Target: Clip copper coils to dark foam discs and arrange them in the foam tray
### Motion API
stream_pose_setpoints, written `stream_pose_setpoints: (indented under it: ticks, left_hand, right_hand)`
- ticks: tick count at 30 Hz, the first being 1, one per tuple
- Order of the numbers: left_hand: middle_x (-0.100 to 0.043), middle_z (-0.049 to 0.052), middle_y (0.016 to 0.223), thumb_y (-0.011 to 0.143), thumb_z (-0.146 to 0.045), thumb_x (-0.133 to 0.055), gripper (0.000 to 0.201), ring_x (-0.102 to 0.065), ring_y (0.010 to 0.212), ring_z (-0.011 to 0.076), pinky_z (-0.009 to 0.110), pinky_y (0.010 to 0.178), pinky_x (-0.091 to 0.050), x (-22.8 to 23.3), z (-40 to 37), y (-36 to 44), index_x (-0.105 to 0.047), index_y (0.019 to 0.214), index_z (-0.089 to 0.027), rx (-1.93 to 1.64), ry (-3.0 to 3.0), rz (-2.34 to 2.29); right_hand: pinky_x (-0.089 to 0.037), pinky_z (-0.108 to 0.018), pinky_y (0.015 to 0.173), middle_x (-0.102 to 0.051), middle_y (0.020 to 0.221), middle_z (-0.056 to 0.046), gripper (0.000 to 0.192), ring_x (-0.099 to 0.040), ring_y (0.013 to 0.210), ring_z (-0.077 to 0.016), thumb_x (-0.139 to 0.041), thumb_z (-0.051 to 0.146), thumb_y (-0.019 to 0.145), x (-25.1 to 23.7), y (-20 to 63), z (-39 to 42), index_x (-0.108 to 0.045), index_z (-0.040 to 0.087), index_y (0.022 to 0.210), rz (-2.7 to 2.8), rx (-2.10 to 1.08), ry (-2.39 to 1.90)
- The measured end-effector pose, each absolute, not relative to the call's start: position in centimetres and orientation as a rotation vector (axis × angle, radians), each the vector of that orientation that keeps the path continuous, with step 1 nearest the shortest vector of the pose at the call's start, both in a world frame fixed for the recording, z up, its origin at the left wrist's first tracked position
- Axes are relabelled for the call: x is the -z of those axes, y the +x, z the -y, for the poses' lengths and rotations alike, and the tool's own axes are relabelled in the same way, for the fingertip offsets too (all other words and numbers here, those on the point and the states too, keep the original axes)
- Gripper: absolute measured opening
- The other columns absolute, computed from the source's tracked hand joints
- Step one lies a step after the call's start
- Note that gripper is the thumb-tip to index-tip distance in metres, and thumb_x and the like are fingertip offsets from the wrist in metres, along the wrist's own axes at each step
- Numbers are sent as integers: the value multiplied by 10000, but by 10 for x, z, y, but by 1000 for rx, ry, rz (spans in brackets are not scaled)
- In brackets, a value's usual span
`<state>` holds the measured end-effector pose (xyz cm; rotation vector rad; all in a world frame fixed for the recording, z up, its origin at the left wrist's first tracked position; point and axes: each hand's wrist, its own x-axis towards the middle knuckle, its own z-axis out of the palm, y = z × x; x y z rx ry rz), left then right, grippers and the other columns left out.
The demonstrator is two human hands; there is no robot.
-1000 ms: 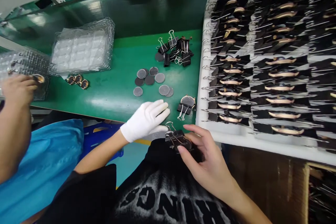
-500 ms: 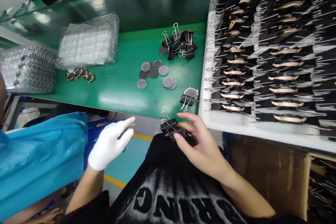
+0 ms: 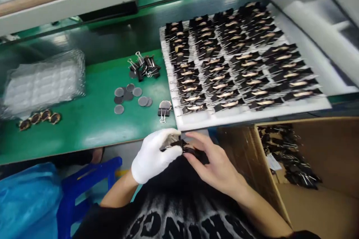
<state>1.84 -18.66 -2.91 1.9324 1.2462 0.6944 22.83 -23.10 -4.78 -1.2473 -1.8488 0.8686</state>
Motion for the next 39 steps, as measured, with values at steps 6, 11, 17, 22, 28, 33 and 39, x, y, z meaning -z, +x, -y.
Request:
stream_pose_setpoints:
  ticks: [6,11,17,22,28,33,39]
  left_hand:
    - [-757,-11,855,988,-302,-554,242,-677,695,121,253,727,-553,21,167,47,-703,1158,-216,-735,2041,-1332]
    - [-791,29,1068,978,-260,-593,199,-742,888,148,280,860,-590,41,156,65,-708,1132,-208,-919,2071,-1386]
    - [-760,104,1165,968,-220,-639,290,-733,1092,203,339,936,-595,70,154,63,-621,1257,-197,-1169,2315,-1211]
    - [-784,98,1083,940,-230,-705,290,-739,1031,240,381,906,-551,74,141,55,-642,1221,-200,-1025,2660,-1119]
    - [-779,75,981,902,-284,-764,251,-708,955,239,373,857,-508,75,135,55,-734,1146,-234,-918,2726,-1247]
    - [-773,58,950,890,-318,-785,235,-703,917,229,370,831,-472,71,137,59,-749,1112,-251,-904,2757,-1306]
    - [-773,57,987,916,-268,-745,231,-698,943,232,384,849,-438,64,138,56,-743,1147,-272,-825,2784,-1294]
  right_hand:
    - [-510,-424,913,-784,1243,-42,410,-733,1116,-236,-591,147,1009,47,261,205,-558,323,1378,2195,122,-1136]
    - [-412,-437,975,-729,1335,-66,432,-674,1206,-264,-689,265,979,68,263,193,-572,359,1384,1991,219,-1333]
    - [-416,-413,861,-678,1188,-132,573,-649,1071,-309,-726,454,940,76,271,197,-552,246,1445,1712,-22,-1705]
    - [-372,-409,844,-676,1244,-124,443,-639,1037,-292,-702,349,964,73,278,190,-589,251,1382,1775,67,-1718]
    - [-400,-402,831,-638,1133,-116,464,-613,1023,-296,-738,454,927,77,277,188,-627,237,1321,1601,59,-1790]
    - [-359,-409,835,-644,1020,-75,160,-598,940,-248,-753,365,930,76,274,189,-766,259,1048,1615,110,-1733]
    - [-319,-405,828,-649,882,-37,133,-598,872,-203,-735,294,955,76,272,189,-785,259,837,1708,76,-1699]
